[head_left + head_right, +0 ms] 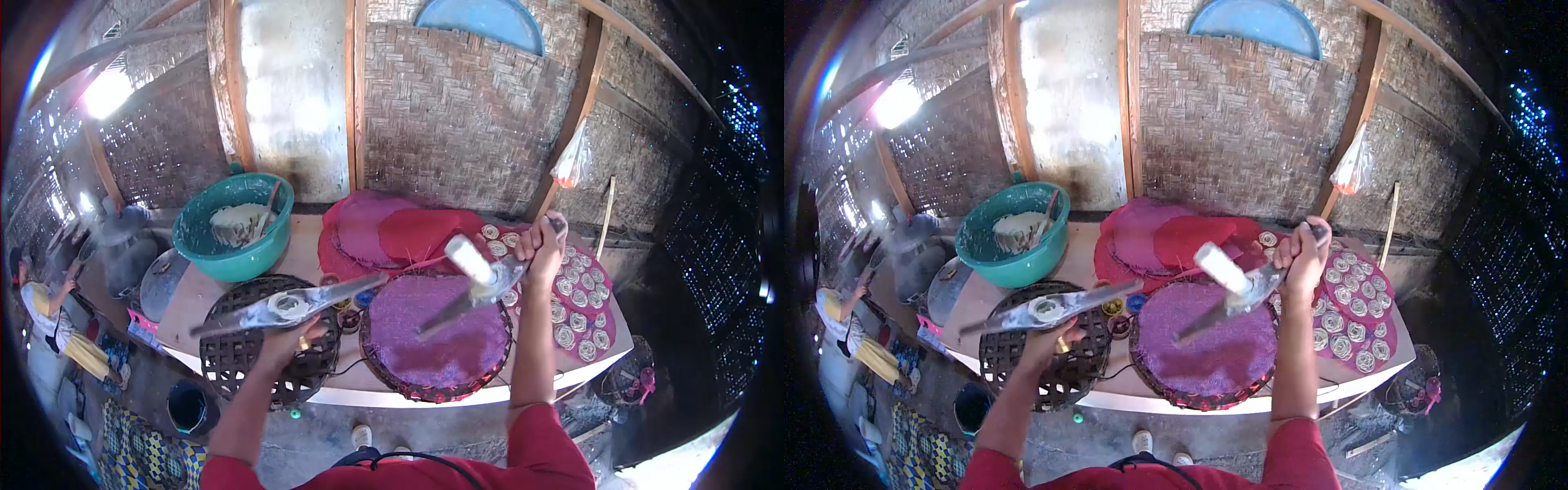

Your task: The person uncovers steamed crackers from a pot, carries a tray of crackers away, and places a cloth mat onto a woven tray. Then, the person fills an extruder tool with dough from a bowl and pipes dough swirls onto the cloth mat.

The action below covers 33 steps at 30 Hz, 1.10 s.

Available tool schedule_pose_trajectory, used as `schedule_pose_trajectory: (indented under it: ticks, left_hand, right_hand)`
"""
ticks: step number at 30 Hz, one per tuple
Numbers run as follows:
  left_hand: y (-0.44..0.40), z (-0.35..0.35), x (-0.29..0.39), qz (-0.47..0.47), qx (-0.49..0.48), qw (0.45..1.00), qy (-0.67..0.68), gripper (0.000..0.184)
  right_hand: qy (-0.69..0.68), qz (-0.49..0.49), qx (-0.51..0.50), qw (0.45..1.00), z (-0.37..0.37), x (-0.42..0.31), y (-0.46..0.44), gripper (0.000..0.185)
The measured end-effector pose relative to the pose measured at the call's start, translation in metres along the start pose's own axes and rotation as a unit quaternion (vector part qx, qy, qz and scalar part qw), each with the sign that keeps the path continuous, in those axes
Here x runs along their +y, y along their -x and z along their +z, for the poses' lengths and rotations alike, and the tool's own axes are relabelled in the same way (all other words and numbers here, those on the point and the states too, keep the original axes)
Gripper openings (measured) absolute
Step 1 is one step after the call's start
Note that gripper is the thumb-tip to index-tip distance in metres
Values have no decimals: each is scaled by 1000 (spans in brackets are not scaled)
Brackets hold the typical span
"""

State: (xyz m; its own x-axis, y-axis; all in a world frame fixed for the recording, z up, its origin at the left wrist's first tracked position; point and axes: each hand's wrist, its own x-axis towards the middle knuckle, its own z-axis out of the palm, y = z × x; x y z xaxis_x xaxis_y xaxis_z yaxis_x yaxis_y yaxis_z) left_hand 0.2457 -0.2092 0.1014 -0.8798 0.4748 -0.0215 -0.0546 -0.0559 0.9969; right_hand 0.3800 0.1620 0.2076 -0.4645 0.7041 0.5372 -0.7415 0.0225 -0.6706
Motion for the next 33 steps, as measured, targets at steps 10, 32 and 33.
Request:
schedule_pose_trajectory:
  ticks: [10,32,33]
  left_hand:
    - [5,11,27,387,172,858,290,35]
    - [136,-472,10,207,535,810,-124,35]
    - [132,-479,9,200,532,812,-132,35]
  right_hand:
    - [-267,228,94,932,148,144,105,20]
    - [794,-202,-510,263,423,568,3,32]
    - [792,-191,-518,260,432,533,9,32]
